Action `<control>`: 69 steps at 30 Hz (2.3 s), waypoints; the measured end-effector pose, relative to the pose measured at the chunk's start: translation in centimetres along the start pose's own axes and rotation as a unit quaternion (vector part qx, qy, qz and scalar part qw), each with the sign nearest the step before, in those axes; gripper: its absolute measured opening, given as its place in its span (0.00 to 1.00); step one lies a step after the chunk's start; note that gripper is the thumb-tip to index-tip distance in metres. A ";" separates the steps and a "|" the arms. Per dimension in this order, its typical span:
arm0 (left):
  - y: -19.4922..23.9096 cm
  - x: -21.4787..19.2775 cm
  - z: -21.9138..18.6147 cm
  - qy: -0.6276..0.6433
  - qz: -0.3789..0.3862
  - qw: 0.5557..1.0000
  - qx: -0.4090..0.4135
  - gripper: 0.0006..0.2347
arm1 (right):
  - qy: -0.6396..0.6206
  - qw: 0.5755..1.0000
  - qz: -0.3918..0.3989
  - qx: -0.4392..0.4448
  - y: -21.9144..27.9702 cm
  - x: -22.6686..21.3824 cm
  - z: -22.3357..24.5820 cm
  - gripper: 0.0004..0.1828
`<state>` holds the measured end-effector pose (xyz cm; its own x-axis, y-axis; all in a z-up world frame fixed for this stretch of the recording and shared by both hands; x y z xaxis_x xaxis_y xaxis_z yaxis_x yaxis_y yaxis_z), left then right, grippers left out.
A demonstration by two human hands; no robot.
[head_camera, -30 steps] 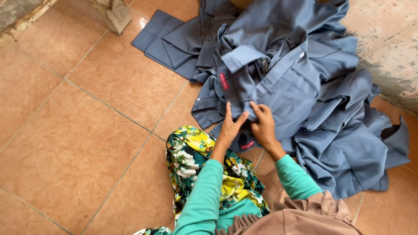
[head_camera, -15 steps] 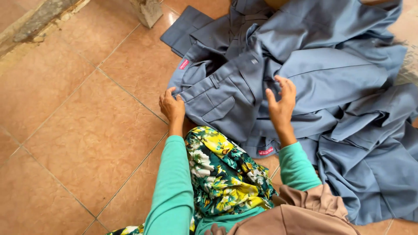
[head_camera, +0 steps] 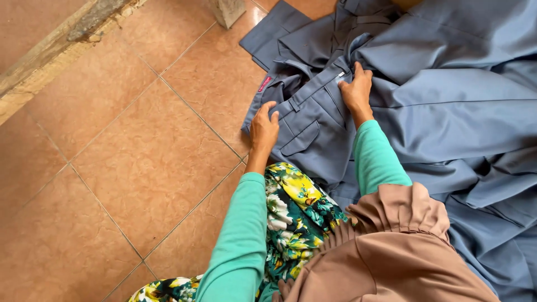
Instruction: The person sits on a tiled floor and folds multiple pairs of gray trousers by hand. They smooth each pair, fold the legs together, fold the garment in half, and then fold it into a compact rectangle before stacking it with previously folded pairs.
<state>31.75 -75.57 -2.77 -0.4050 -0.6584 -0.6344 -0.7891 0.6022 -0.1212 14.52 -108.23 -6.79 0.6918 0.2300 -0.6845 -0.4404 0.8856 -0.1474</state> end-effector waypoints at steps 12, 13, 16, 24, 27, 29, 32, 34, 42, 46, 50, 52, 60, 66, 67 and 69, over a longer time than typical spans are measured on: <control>-1.9 -3.2 -7.3 0.139 0.072 0.986 0.057 0.37 | -0.359 0.898 0.181 -0.181 14.3 -3.6 21.1 0.13; -2.3 -1.8 -5.3 0.141 0.069 0.986 0.056 0.37 | -0.358 0.897 0.183 -0.183 14.8 -4.5 22.4 0.13; -1.7 -2.8 -3.8 0.108 0.020 0.994 0.024 0.35 | -0.412 0.852 0.272 -0.176 16.5 -5.4 25.5 0.13; 6.1 -17.3 -5.9 0.352 0.079 0.931 0.047 0.41 | -0.136 0.885 0.357 -0.266 17.2 -3.5 27.4 0.36; 9.5 -20.3 -4.7 0.375 0.159 0.911 -0.062 0.43 | -0.109 0.863 0.441 -0.218 20.2 -0.9 28.3 0.27; 12.5 -20.1 -1.2 0.423 0.158 0.887 -0.092 0.45 | -0.131 0.861 0.453 -0.191 20.5 1.8 26.3 0.23; 17.5 -17.4 5.1 0.484 0.170 0.844 -0.155 0.46 | -0.142 0.886 0.399 -0.187 17.5 4.0 25.8 0.14; 19.8 -15.8 7.2 0.500 0.175 0.826 -0.192 0.44 | -0.131 0.907 0.339 -0.214 14.4 5.4 26.2 0.11; 19.6 -15.2 7.4 0.501 0.173 0.813 -0.243 0.41 | 0.215 0.890 0.300 -0.268 12.0 15.4 25.4 0.31; 19.6 -15.0 9.7 0.459 0.210 0.832 -0.229 0.40 | 0.221 0.884 0.214 -0.352 12.8 16.0 27.9 0.13; 18.5 -18.5 10.2 0.403 0.181 0.869 -0.223 0.27 | 0.115 0.844 0.134 -0.507 18.4 9.4 37.2 0.15; 18.1 -21.1 11.3 0.369 0.144 0.889 -0.230 0.21 | 0.032 0.821 0.167 -0.545 21.9 6.7 40.1 0.16; 20.3 -25.1 13.9 0.301 0.059 0.944 -0.121 0.11 | 0.088 0.786 0.250 -0.558 27.0 11.3 37.6 0.16; 23.4 -23.0 12.3 0.441 0.096 0.867 -0.210 0.27 | 0.078 0.735 0.237 -0.630 30.1 10.2 40.2 0.19; 23.3 -22.7 12.9 0.443 0.093 0.867 -0.210 0.27 | 0.078 0.733 0.238 -0.632 30.1 10.3 39.6 0.19; 23.0 -21.8 14.1 0.315 0.123 0.921 -0.194 0.26 | 0.086 0.717 0.270 -0.637 30.4 10.9 38.2 0.17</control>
<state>29.00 -40.99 -2.47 -0.6846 -0.7286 -0.0217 -0.6936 0.6419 0.3270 30.54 -63.42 8.54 0.1911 0.2508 -0.9490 -0.8588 -0.4255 -0.2854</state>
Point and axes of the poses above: each hand's wrist, its own y-axis away from the middle knuckle, its own x-axis out of the palm, z = x × y, the point moved 9 cm from there along -y, towards the middle knuckle, and after that the axes turned 1 degree about y, right-handed, at the moved point
